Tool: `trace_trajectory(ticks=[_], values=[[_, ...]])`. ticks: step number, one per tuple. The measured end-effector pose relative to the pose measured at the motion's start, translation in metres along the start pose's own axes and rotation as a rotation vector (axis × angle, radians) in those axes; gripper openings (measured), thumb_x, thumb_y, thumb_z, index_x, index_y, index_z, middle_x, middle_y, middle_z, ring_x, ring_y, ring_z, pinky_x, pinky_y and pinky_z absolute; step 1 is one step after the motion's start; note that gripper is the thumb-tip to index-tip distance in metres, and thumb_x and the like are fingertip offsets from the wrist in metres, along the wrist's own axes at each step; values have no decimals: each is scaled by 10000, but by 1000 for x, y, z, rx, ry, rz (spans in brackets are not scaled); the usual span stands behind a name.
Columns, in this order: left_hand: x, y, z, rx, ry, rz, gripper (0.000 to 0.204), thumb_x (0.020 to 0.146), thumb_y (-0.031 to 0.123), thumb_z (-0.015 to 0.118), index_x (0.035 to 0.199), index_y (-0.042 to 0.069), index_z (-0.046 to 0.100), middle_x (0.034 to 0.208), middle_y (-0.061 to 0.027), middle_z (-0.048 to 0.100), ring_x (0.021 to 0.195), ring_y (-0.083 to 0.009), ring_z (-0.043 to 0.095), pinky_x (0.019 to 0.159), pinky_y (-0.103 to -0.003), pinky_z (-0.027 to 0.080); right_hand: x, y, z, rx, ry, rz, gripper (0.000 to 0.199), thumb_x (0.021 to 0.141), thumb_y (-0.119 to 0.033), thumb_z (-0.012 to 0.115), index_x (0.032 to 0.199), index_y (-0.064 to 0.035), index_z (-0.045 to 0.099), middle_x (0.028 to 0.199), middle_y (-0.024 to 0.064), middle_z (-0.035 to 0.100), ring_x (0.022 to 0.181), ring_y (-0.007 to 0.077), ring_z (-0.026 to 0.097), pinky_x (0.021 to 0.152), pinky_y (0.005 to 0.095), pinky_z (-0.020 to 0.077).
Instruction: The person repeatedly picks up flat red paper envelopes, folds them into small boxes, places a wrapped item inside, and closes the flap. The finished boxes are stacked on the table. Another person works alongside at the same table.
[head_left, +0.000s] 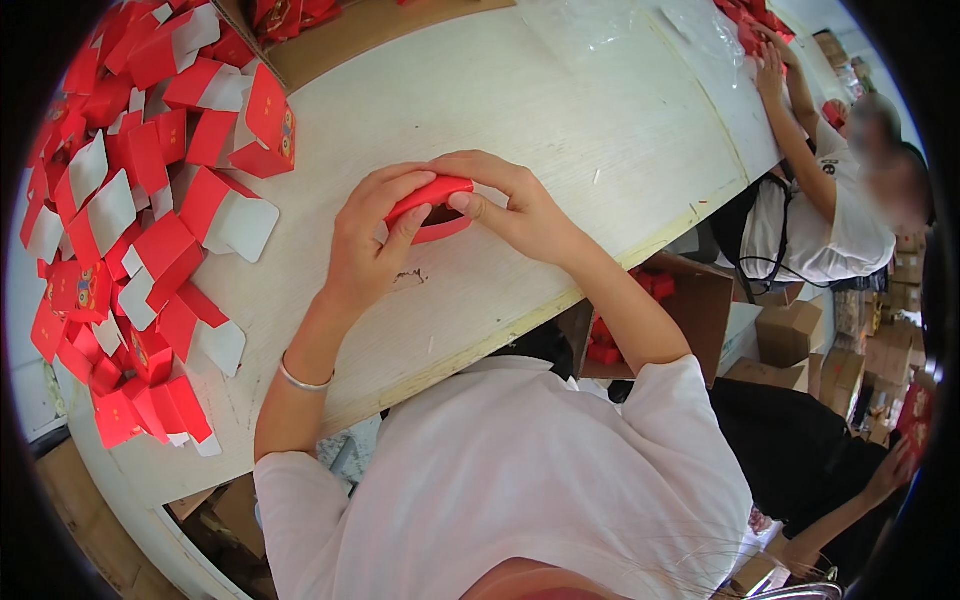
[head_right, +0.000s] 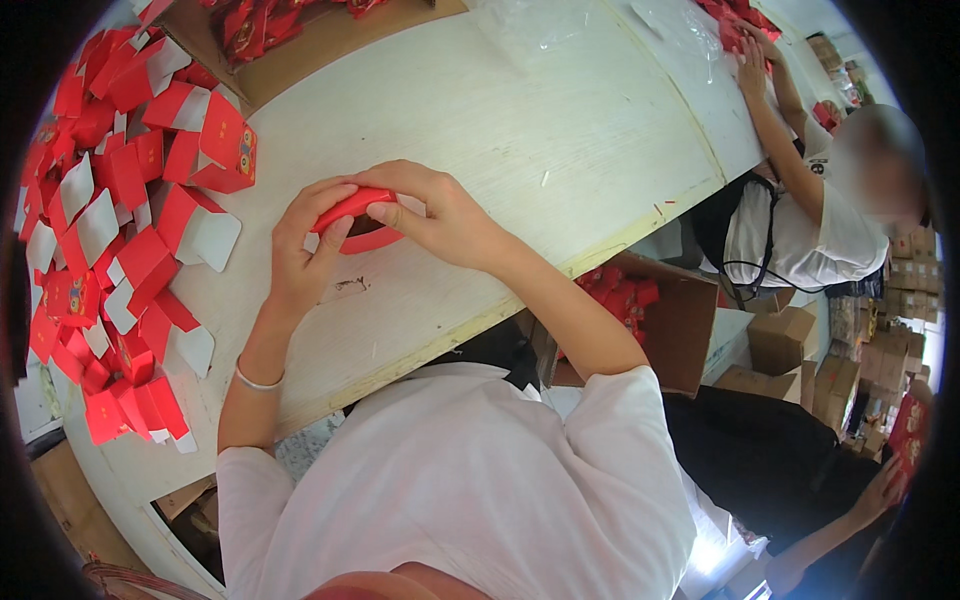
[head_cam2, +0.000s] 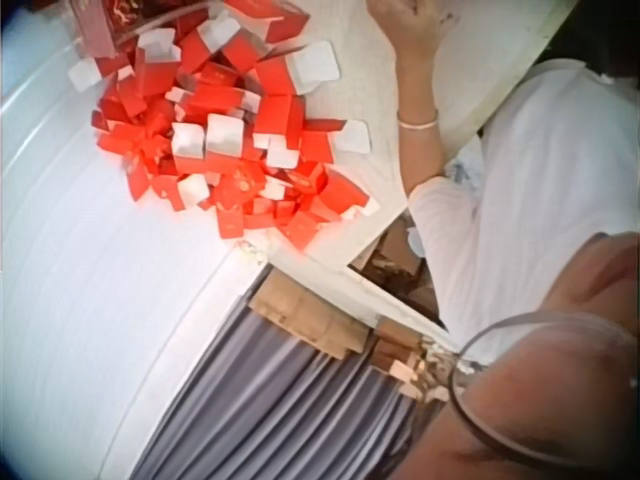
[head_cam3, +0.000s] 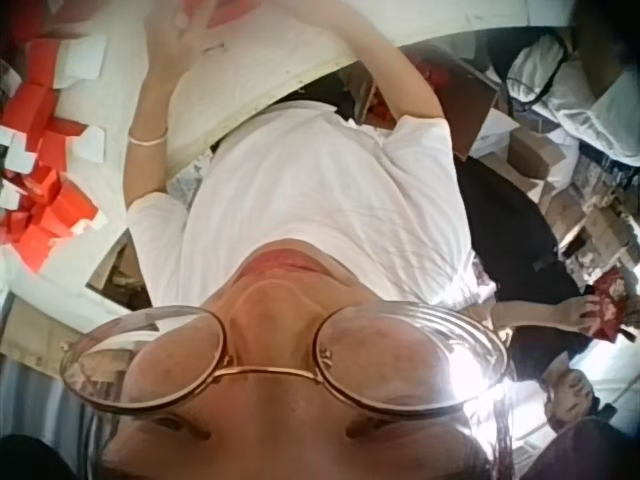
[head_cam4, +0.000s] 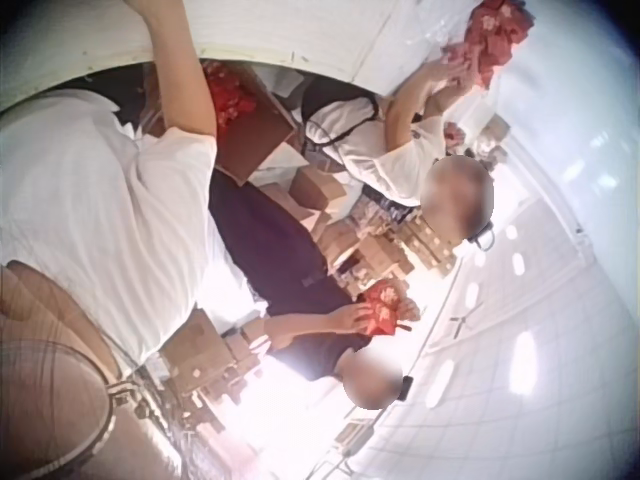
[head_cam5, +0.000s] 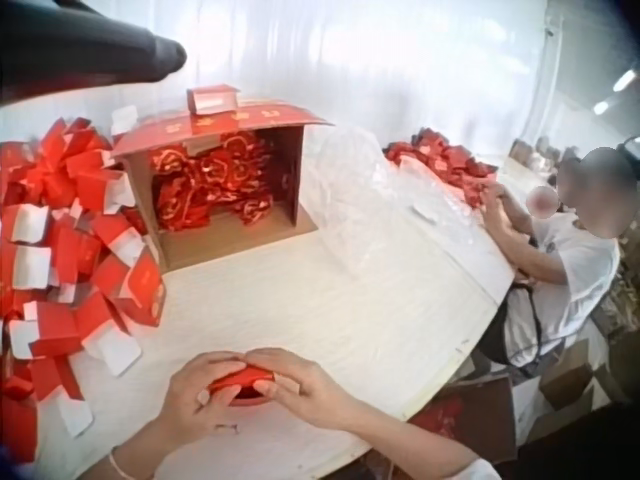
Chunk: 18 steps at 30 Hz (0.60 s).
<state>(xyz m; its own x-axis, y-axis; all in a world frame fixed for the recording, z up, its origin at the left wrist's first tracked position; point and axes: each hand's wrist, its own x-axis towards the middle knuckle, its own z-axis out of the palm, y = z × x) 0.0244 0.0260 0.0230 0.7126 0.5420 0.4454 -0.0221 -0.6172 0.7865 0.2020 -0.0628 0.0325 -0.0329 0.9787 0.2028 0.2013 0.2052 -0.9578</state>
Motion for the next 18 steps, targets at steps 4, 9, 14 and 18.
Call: trace_trajectory(ticks=[4, 9, 14, 18], values=[[-7, -12, 4, 33, -6, 114, 249, 854, 105, 549, 1097, 68, 593, 1194, -125, 514, 1068, -287, 501, 898, -365, 406, -5, 4, -2, -128, -29, -64, 351, 879, -135, 538, 1217, -39, 528, 1272, 152, 461, 1167, 284, 448, 941, 371, 398], [-9, -15, -1, 197, -38, 250, 269, 833, 159, 582, 1091, 91, 618, 1219, -128, 490, 1080, -308, 485, 917, -388, 392, -14, 14, 1, -223, 20, -137, 321, 898, -136, 488, 1204, -60, 550, 1275, 162, 440, 1149, 289, 451, 935, 369, 398], [-16, -21, 0, 553, -1, 383, 350, 816, 288, 585, 1103, 89, 618, 1252, -154, 466, 1108, -333, 470, 949, -433, 376, -11, 24, 21, -34, 116, -77, 307, 898, -118, 469, 1185, -59, 561, 1232, 151, 454, 1109, 260, 462, 919, 341, 396], [-14, -20, -2, 546, -67, 389, 426, 795, 351, 604, 1146, 111, 587, 1234, -157, 485, 1109, -342, 477, 986, -484, 336, -12, 29, 24, -99, 199, -156, 295, 858, -104, 544, 1147, -57, 585, 1173, 153, 477, 1003, 263, 522, 858, 326, 437]])
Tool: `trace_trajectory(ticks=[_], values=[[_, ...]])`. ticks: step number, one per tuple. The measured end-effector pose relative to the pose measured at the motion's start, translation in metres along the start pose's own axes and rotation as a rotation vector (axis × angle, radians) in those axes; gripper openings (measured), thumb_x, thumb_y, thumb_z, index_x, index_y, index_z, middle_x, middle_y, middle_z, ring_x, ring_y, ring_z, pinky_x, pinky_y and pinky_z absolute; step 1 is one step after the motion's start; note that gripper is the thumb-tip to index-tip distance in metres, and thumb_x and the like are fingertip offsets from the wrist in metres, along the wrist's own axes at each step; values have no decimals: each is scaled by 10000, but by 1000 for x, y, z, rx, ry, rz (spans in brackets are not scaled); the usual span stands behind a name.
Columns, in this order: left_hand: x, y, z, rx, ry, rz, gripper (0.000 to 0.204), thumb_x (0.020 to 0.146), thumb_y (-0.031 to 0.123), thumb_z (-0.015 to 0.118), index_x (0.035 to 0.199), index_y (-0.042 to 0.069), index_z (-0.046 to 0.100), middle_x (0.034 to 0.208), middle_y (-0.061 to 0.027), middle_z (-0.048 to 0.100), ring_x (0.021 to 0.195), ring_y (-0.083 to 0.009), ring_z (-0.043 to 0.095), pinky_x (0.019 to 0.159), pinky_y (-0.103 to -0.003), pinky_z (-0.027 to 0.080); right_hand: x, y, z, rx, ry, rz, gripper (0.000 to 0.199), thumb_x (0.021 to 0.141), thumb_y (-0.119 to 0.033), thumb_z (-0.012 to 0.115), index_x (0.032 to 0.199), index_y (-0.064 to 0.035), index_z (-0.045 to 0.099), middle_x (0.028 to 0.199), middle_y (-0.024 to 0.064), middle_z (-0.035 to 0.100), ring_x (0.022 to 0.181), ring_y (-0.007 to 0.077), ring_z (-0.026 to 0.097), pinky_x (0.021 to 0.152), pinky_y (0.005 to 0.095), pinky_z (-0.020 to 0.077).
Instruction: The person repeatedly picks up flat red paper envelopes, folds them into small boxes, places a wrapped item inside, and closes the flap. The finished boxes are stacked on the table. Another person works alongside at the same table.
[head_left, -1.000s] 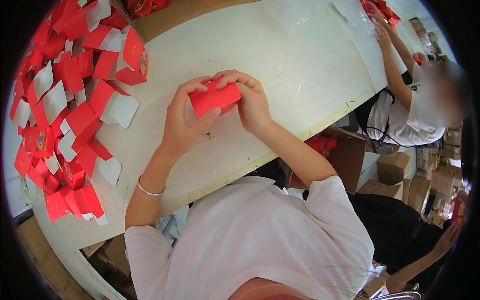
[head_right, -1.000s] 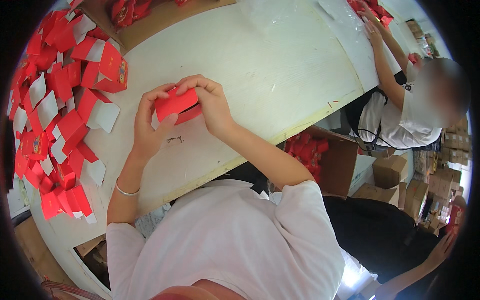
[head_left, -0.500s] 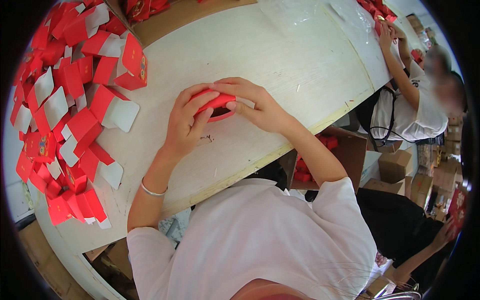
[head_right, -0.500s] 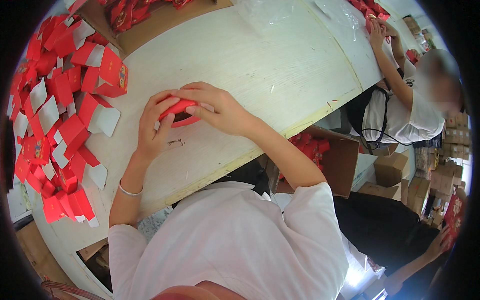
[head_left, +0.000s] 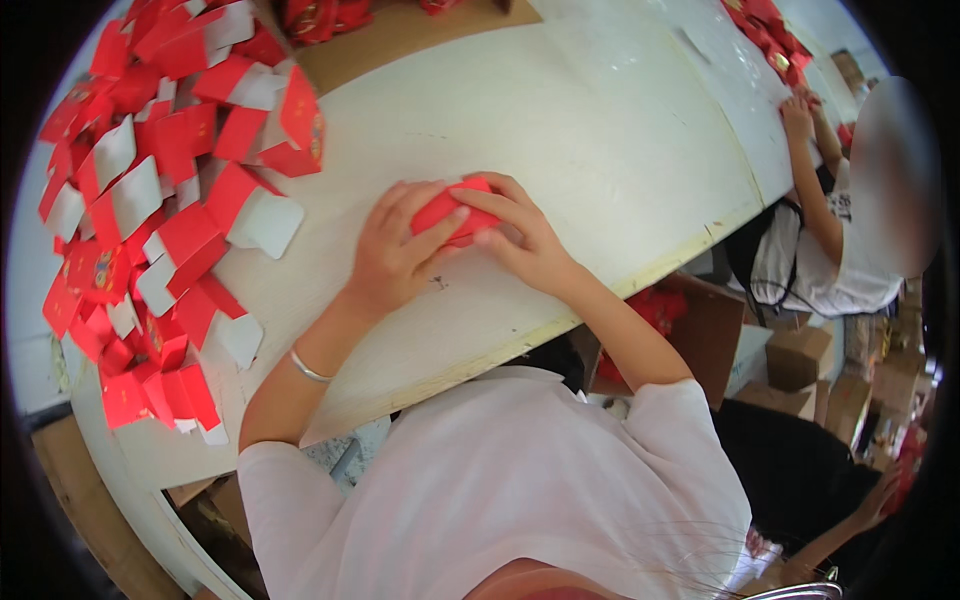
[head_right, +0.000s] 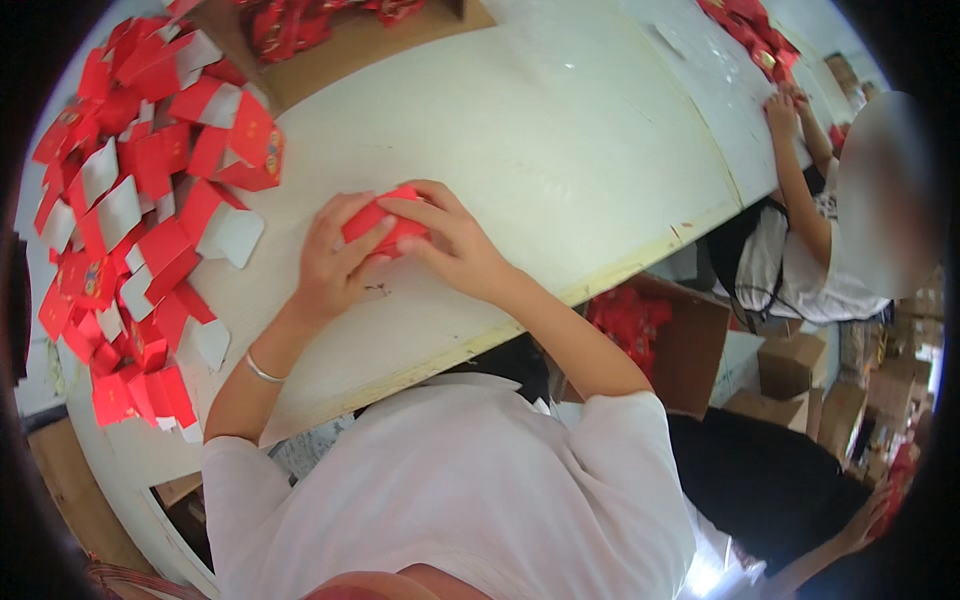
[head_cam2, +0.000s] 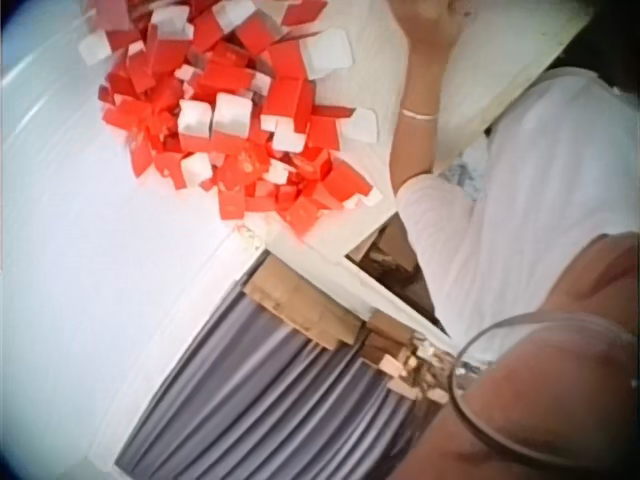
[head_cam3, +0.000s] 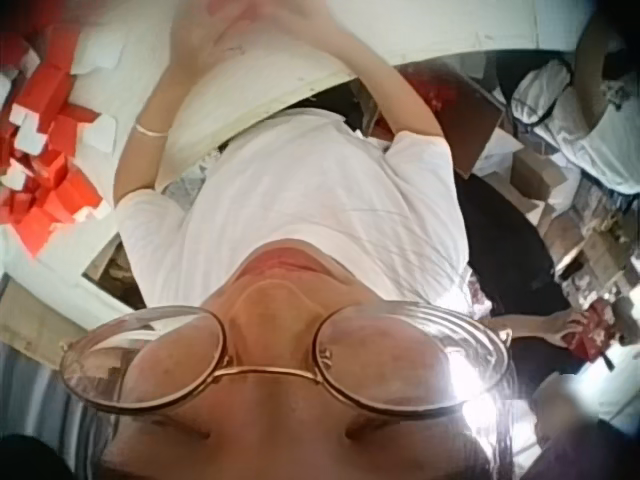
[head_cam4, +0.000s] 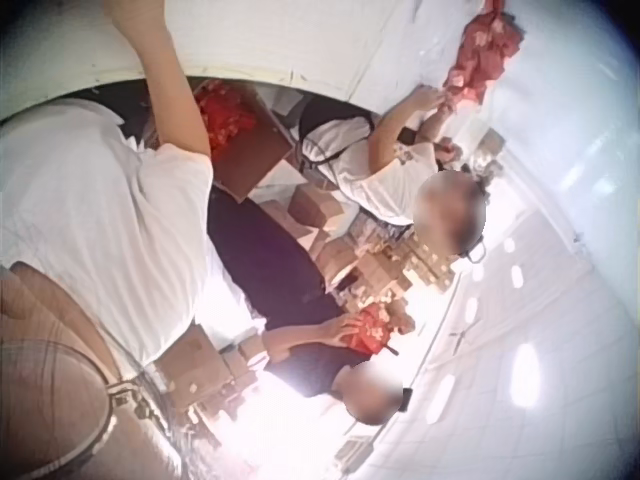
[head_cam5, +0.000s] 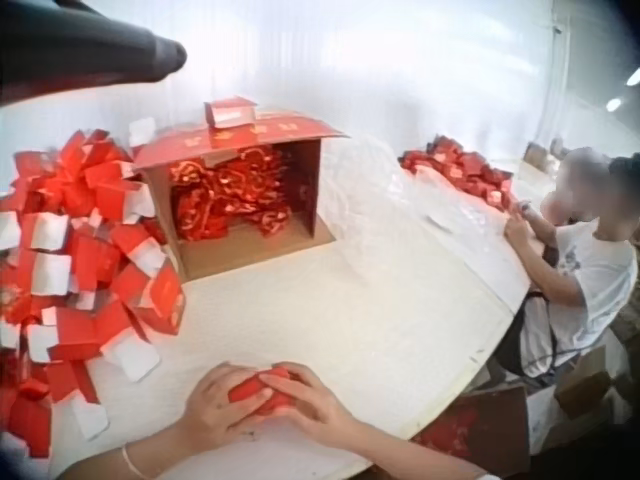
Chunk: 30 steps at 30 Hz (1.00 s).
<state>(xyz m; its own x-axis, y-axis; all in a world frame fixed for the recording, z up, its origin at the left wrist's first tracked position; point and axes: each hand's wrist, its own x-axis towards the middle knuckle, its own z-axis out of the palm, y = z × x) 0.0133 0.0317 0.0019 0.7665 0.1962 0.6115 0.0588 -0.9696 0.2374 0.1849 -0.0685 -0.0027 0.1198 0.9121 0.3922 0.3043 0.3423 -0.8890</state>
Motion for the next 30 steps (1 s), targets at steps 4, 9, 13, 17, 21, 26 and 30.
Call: trace_trajectory(ticks=[4, 9, 13, 17, 21, 26, 30], values=[[-5, 5, -15, -29, 98, -26, 505, 787, 357, 638, 1213, 116, 516, 1240, -142, 486, 1138, -340, 464, 1016, -517, 283, -13, -38, -36, -143, -69, 121, 336, 800, -79, 602, 1130, -16, 584, 1073, 137, 547, 965, 235, 540, 833, 317, 431], [1, -47, -69, 118, 437, -328, 515, 776, 188, 666, 1224, 35, 462, 1287, -150, 426, 1196, -306, 409, 993, -403, 324, -82, -97, -178, -144, -326, 571, 503, 764, -263, 675, 1168, 11, 552, 969, 119, 612, 904, 202, 562, 844, 319, 413], [-2, -74, -80, 34, 322, -637, 558, 780, 170, 667, 1269, 55, 423, 1353, -155, 346, 1214, -287, 377, 995, -368, 323, -117, -112, -210, -536, -102, 675, 534, 784, -238, 677, 1235, -18, 493, 1098, 101, 567, 1031, 191, 507, 895, 295, 387], [4, -68, -61, -77, 184, -779, 570, 783, 148, 667, 1287, 81, 409, 1299, -135, 405, 938, -178, 535, 713, -273, 479, -69, -87, -193, -478, -65, 487, 371, 825, -97, 602, 1175, 1, 527, 1109, 100, 571, 1047, 192, 514, 924, 302, 377], [16, -39, -71, -291, 261, -814, 547, 788, 151, 665, 1275, 80, 427, 1217, -108, 475, 841, -125, 541, 600, -218, 464, 41, -33, -140, -317, -77, 203, 239, 880, -42, 513, 1106, 21, 561, 1107, 96, 575, 1051, 182, 527, 916, 291, 400], [11, -88, -82, -194, 273, -698, 590, 804, 232, 662, 1306, 74, 396, 1260, -127, 463, 1095, -211, 478, 871, -340, 413, 208, 62, -80, -538, 104, -214, 265, 790, -15, 520, 1045, -25, 593, 1070, 166, 577, 1012, 315, 544, 857, 371, 449], [46, -112, -57, -195, 85, -767, 633, 839, 321, 617, 1344, 51, 347, 1322, -179, 417, 1229, -295, 394, 992, -383, 333, 300, 133, -63, -1190, 1, -32, 512, 758, -164, 549, 1249, -52, 457, 1339, 170, 394, 1241, 348, 368, 957, 454, 394]])
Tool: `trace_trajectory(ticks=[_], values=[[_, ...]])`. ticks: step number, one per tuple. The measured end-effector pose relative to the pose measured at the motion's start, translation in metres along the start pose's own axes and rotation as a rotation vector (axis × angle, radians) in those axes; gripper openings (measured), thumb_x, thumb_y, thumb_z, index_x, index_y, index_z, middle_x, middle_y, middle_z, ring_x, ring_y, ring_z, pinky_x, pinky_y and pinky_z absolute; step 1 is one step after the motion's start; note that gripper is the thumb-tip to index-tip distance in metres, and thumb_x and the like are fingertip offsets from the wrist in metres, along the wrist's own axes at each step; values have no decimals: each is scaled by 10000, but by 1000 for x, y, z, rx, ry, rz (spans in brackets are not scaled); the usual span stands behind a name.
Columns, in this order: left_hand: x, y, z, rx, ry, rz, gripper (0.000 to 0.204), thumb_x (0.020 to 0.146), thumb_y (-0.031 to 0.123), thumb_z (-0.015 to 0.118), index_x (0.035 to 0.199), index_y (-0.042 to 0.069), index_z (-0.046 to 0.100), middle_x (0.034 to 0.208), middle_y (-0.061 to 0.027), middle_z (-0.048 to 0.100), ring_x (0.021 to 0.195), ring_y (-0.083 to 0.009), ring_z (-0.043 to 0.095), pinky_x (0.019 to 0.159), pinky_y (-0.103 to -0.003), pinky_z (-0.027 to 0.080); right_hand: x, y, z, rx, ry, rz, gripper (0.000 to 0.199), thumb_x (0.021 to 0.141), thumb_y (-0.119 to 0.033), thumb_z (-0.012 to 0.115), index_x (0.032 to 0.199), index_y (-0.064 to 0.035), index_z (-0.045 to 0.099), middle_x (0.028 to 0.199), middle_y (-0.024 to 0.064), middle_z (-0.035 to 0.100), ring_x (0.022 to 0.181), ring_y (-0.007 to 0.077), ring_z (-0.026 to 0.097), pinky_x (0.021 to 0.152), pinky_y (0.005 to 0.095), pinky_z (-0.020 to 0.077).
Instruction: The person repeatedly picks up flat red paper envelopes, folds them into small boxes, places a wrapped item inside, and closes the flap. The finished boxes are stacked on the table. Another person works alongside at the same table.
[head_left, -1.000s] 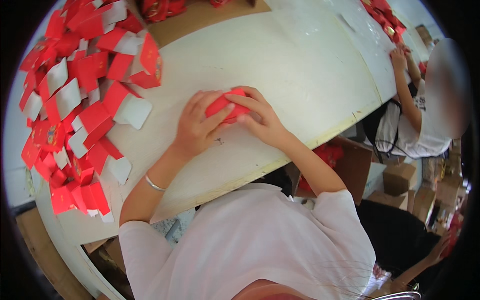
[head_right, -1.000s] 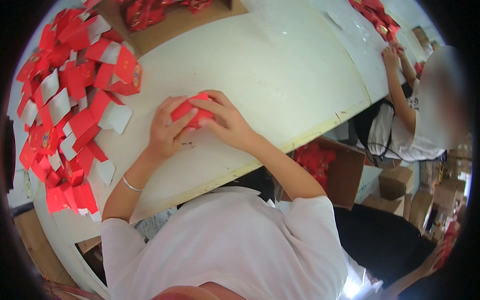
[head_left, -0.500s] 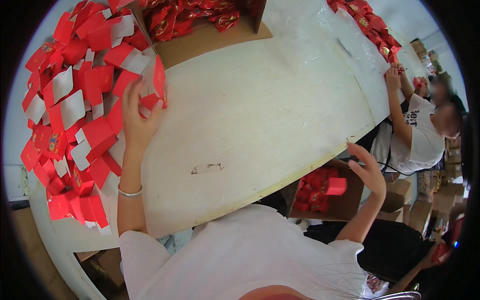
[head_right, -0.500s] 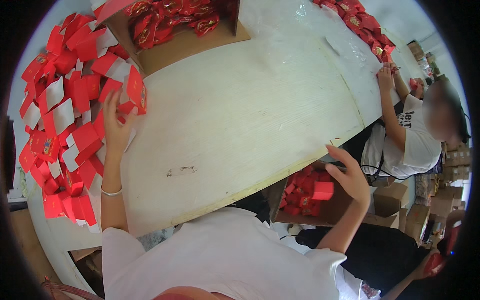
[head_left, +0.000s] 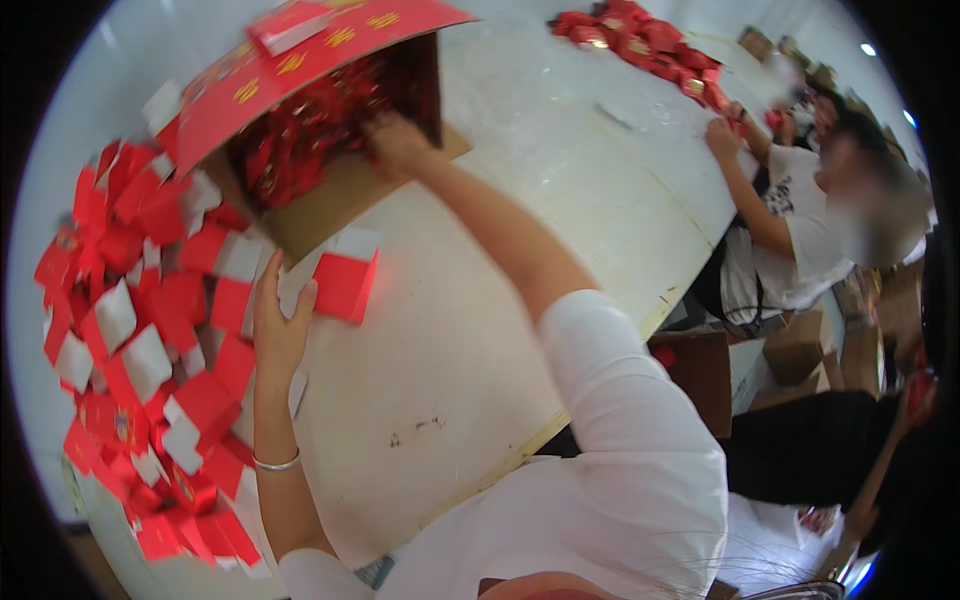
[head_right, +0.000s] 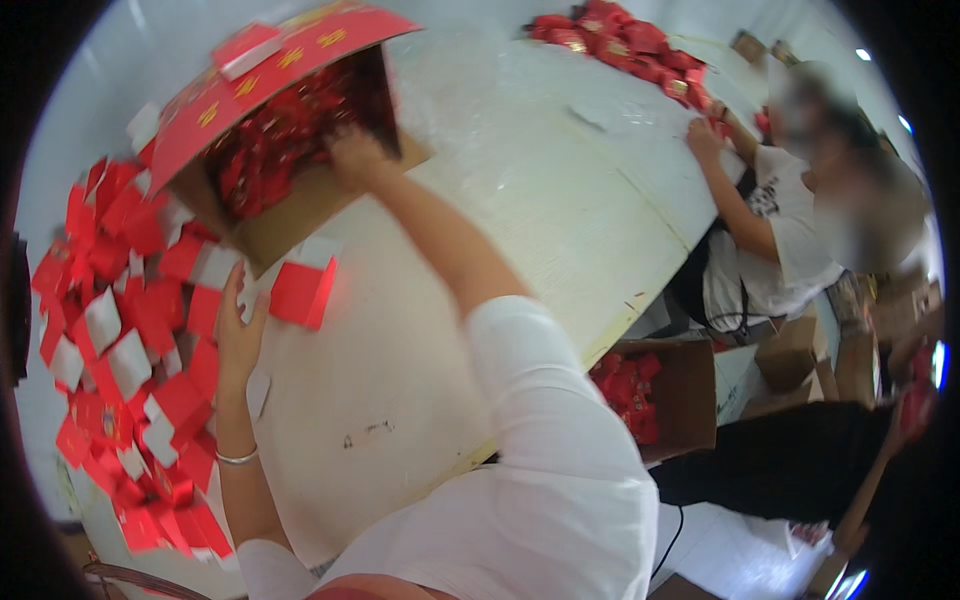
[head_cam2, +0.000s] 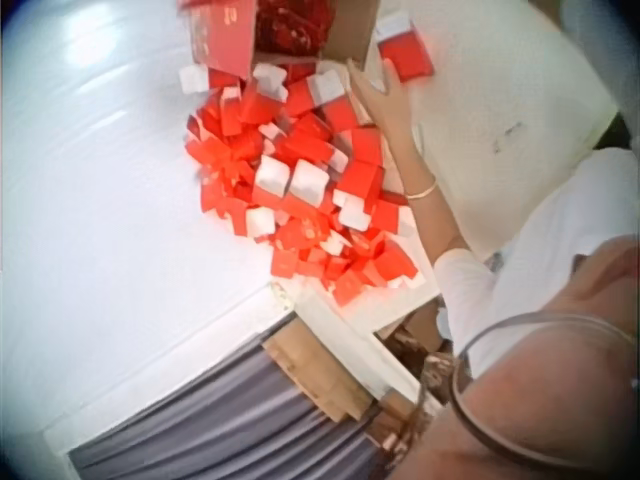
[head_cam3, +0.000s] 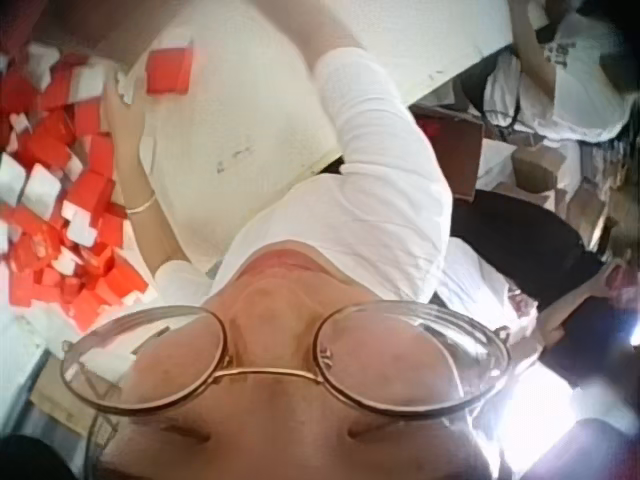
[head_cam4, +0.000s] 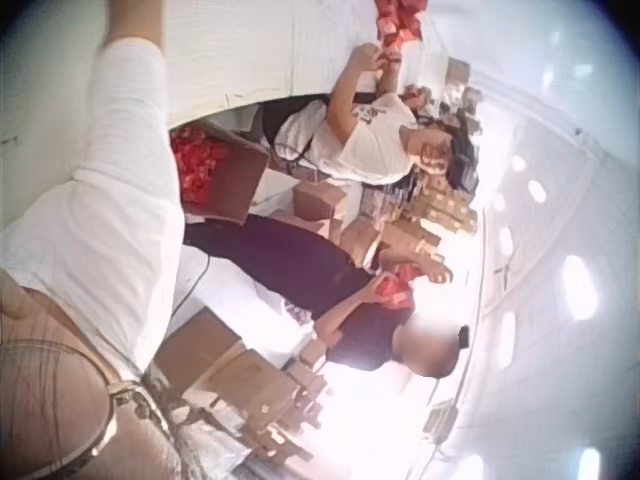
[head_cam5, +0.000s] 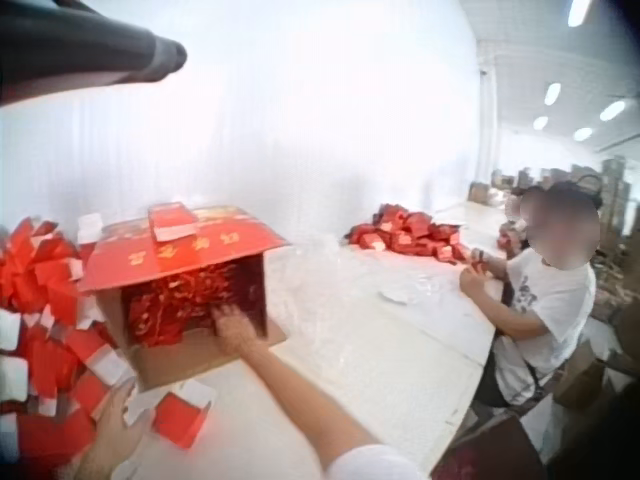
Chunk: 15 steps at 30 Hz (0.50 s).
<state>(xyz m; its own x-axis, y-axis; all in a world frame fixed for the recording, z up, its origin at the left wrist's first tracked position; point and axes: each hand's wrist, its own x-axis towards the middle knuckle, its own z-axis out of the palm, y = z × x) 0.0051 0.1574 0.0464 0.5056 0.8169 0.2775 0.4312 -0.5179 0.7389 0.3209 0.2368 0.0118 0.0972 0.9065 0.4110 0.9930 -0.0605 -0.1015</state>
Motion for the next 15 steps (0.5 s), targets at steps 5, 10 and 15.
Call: trace_trajectory(ticks=[5, 10, 15], values=[[13, -27, 25, 158, -272, -55, 632, 820, 300, 635, 1308, -10, 380, 1250, -204, 479, 1139, -296, 485, 960, -354, 377, 13, -21, 14, -167, -194, 107, 346, 794, -266, 526, 1083, -85, 584, 1193, 134, 501, 1126, 306, 463, 848, 486, 437], [1, -8, 24, -189, -520, -107, 529, 778, 170, 671, 1216, -30, 452, 1114, -156, 550, 1018, -217, 540, 877, -314, 431, -65, -19, -42, 102, -171, 135, 288, 751, -279, 591, 945, -67, 601, 991, 135, 569, 947, 313, 539, 722, 417, 488], [-23, 28, 16, -239, -677, -25, 579, 777, 101, 650, 1278, 21, 372, 1105, -138, 549, 999, -201, 540, 862, -300, 436, -139, 1, -36, 113, 22, 27, 340, 771, -321, 590, 974, -55, 533, 863, 147, 595, 797, 333, 568, 647, 408, 492]])
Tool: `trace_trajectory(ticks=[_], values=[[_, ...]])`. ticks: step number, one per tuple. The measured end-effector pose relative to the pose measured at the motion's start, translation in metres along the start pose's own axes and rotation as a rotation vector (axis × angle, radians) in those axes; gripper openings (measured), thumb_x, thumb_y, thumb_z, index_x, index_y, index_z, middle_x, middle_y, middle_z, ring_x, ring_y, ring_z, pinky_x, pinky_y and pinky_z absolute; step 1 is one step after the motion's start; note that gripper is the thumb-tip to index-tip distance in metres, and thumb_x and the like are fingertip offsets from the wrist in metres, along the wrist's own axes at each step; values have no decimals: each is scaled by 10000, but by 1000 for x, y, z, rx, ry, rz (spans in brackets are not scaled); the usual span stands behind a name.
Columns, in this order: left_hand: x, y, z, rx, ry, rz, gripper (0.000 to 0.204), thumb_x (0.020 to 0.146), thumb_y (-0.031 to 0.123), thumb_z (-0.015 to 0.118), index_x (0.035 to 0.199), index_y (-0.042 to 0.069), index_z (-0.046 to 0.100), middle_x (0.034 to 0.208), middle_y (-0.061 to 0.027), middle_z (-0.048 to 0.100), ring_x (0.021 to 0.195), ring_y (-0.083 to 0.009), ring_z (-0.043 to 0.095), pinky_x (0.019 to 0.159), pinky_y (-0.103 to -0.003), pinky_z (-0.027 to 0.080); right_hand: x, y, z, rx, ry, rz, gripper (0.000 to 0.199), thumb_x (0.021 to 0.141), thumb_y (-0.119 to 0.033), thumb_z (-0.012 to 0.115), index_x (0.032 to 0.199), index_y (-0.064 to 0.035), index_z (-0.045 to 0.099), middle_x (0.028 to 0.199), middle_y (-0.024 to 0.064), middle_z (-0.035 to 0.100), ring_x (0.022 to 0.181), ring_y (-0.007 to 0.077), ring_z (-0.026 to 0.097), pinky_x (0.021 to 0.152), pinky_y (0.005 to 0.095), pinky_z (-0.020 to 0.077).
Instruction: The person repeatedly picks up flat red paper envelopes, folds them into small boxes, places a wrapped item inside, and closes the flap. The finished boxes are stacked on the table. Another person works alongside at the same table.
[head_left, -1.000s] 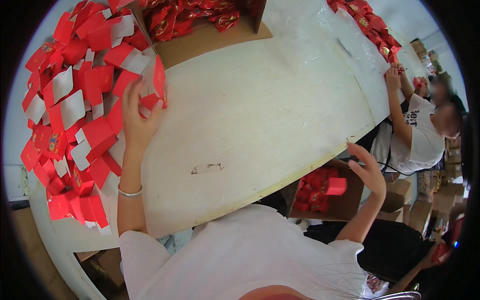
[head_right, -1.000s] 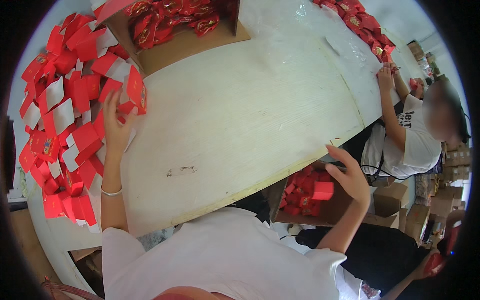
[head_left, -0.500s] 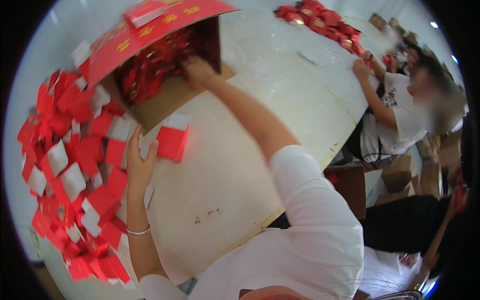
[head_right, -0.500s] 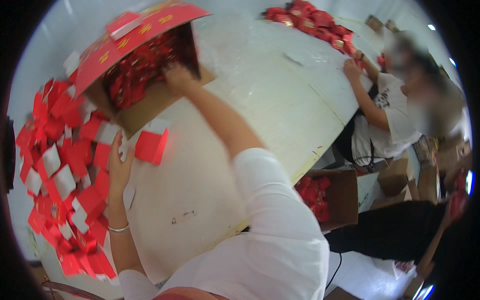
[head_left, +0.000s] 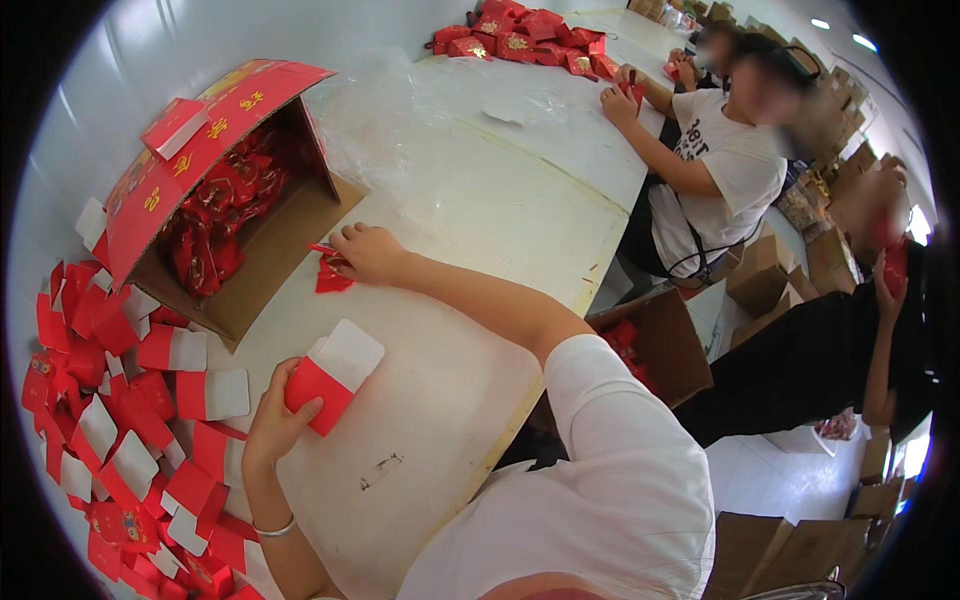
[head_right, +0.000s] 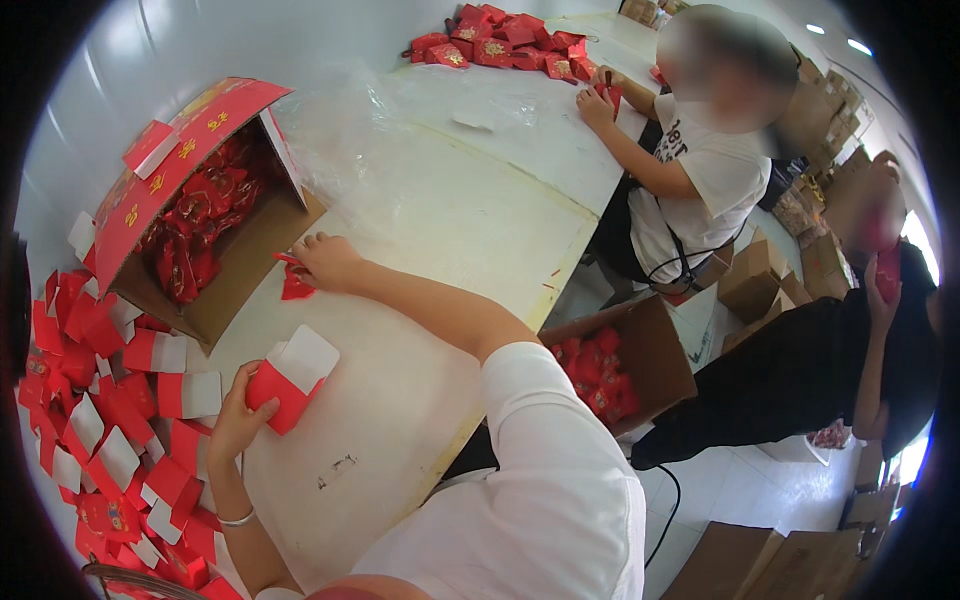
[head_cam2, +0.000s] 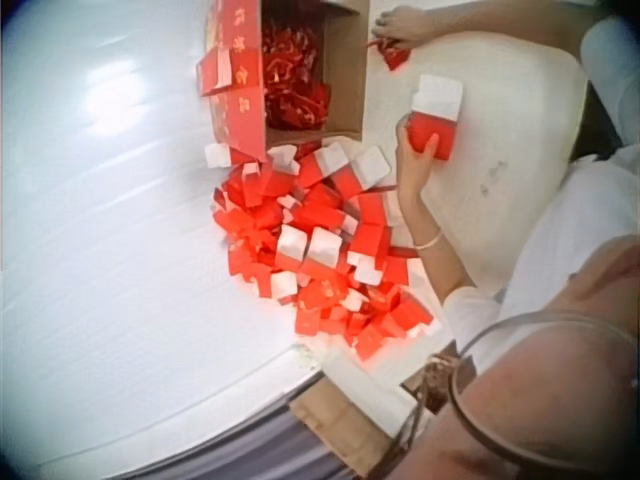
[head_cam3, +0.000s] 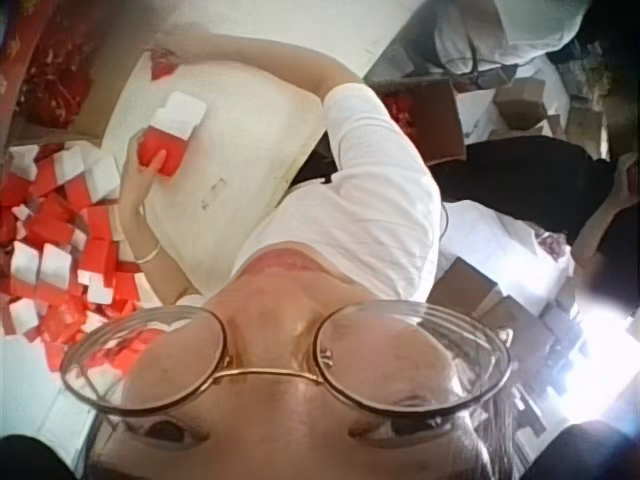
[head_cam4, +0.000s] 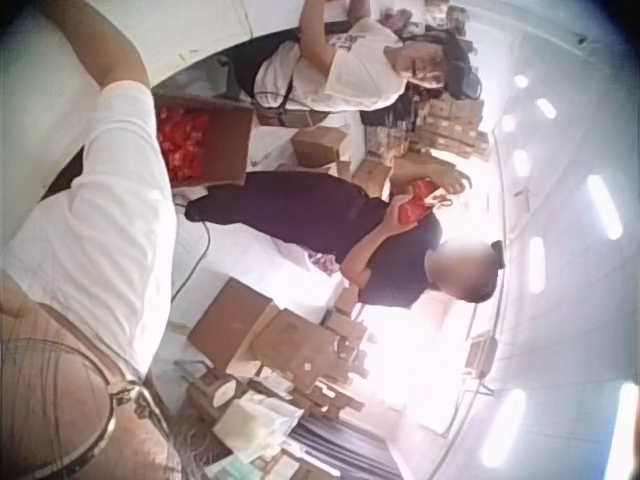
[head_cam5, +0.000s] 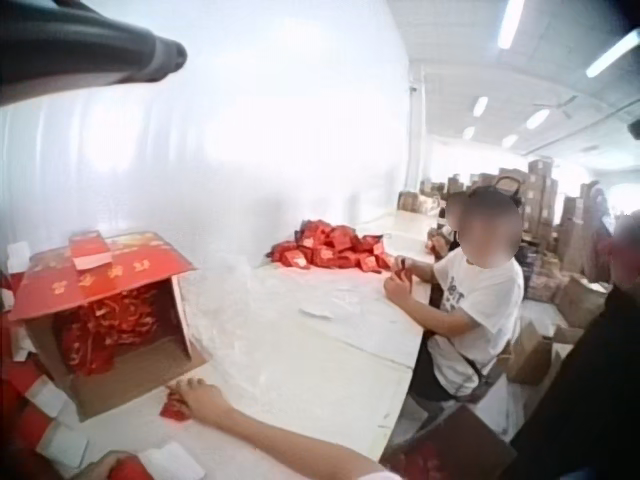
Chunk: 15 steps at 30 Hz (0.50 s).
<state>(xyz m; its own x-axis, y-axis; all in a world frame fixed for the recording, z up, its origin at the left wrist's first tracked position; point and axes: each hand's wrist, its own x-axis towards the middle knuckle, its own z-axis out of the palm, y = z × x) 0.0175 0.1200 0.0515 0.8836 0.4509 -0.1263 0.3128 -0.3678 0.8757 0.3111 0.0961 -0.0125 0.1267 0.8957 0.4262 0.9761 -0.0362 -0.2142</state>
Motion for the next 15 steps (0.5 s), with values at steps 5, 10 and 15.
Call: trace_trajectory(ticks=[5, 10, 15], values=[[-12, 8, 30, -253, 431, 106, 791, 745, 80, 687, 1383, 79, 219, 1153, -98, 454, 1065, -190, 479, 908, -319, 417, -32, -30, -87, 1081, 52, 501, 330, 837, -259, 539, 1070, -40, 460, 926, 88, 586, 761, 216, 568, 630, 373, 468], [-1, -14, 83, -407, 467, 131, 813, 667, 52, 763, 1308, 38, 263, 1176, -90, 431, 1089, -193, 462, 913, -328, 416, -55, -84, -135, 1803, 68, 243, 346, 849, -172, 529, 1155, -50, 420, 892, 40, 570, 748, 146, 548, 647, 339, 450], [-3, -4, 111, -396, 434, 216, 804, 640, 69, 787, 1262, 33, 278, 1191, -92, 444, 1094, -212, 474, 906, -336, 431, -90, -95, -142, 638, -143, -240, 297, 806, -103, 557, 1091, -57, 488, 921, 78, 576, 769, 188, 537, 676, 300, 448]])
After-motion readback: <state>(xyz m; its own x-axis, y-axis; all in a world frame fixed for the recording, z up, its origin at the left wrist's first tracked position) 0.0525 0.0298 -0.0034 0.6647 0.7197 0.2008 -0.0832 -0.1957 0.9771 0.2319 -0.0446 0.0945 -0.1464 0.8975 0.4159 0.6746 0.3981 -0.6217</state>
